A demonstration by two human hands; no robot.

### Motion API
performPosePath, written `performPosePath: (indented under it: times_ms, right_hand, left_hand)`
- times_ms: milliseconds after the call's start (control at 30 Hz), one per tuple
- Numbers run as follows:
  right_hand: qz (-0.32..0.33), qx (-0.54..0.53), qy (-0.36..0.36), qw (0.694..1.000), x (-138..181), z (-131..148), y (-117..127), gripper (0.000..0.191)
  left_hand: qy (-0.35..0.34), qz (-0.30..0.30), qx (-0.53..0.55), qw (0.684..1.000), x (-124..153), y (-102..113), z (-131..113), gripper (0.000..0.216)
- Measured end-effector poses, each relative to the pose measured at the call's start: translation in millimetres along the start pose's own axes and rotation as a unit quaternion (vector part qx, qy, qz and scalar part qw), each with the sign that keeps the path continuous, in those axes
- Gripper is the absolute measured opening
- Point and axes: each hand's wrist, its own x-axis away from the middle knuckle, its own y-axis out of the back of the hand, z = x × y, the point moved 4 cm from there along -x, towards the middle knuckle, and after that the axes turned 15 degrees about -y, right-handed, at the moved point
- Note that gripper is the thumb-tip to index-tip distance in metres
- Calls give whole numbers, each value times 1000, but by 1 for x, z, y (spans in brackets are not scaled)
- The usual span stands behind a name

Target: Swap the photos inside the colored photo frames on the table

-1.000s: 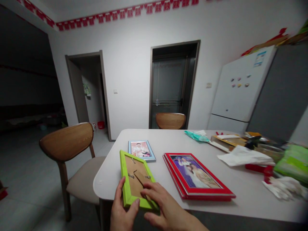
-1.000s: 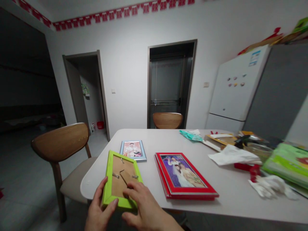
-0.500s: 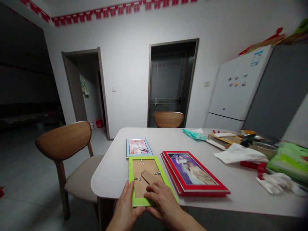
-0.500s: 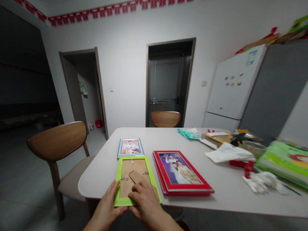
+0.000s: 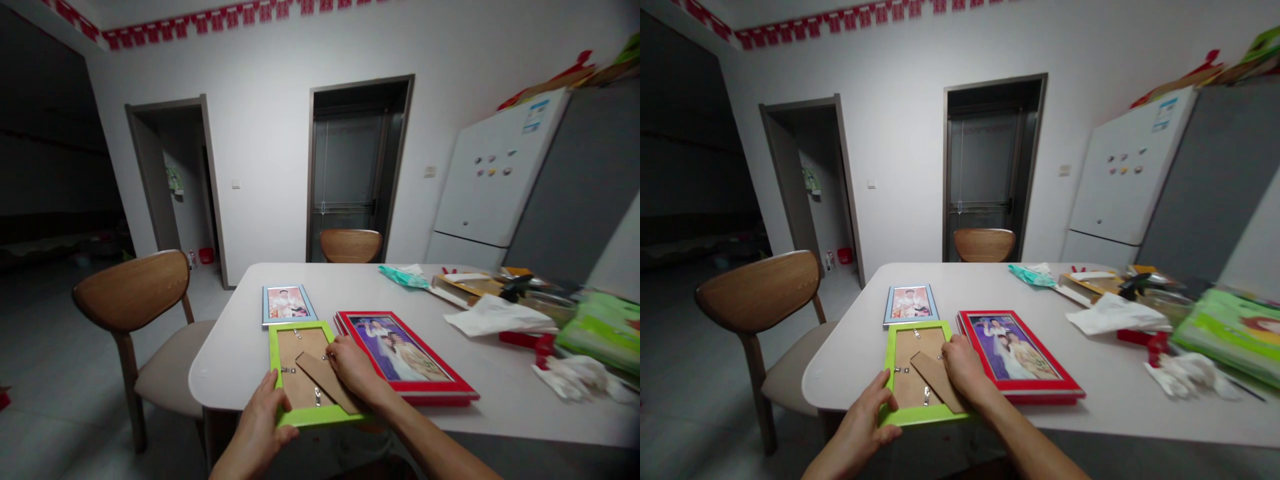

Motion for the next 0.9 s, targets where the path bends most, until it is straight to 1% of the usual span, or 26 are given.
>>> performPosePath:
  times_ms: [67, 100, 167, 233, 300, 367, 433, 500, 567, 633, 733, 800, 900]
  right_hand:
    - [-4, 1, -15, 1000, -1, 3, -1, 26]
    - [-2, -10, -12, 1000, 1, 5, 0, 26]
    - [15, -55, 30, 998, 8, 14, 5, 26]
    - [66, -109, 102, 987, 20, 25, 10, 26]
    - [133, -138, 165, 967, 33, 33, 12, 24]
    - [171, -136, 195, 956, 43, 37, 11, 22]
    - [167, -123, 206, 956, 48, 39, 7, 19]
    - [143, -113, 213, 960, 49, 40, 3, 17]
    - [124, -109, 220, 962, 47, 41, 0, 18]
    - [126, -109, 232, 958, 45, 41, -2, 21]
    - [148, -120, 248, 950, 42, 39, -5, 21]
    - [144, -136, 244, 950, 40, 38, -7, 19]
    - [111, -149, 230, 955, 38, 37, -11, 15]
  left_hand:
    - [4, 11, 10, 1000, 1, 2, 2, 22]
    - [7, 16, 16, 1000, 1, 3, 4, 22]
    - [11, 20, 26, 999, 2, 4, 7, 22]
    - [13, 20, 33, 999, 3, 6, 10, 22]
    - [13, 19, 37, 999, 3, 6, 13, 22]
    - [9, 17, 40, 999, 3, 7, 14, 22]
    - [5, 15, 42, 999, 2, 7, 13, 22]
    - [6, 14, 42, 999, 2, 8, 12, 22]
    - [8, 15, 41, 999, 2, 9, 11, 22]
    - [8, 16, 40, 999, 3, 9, 10, 21]
    - [6, 15, 43, 999, 5, 8, 12, 21]
    - [3, 14, 45, 999, 5, 7, 13, 21]
    - [-1, 12, 46, 999, 4, 7, 14, 21]
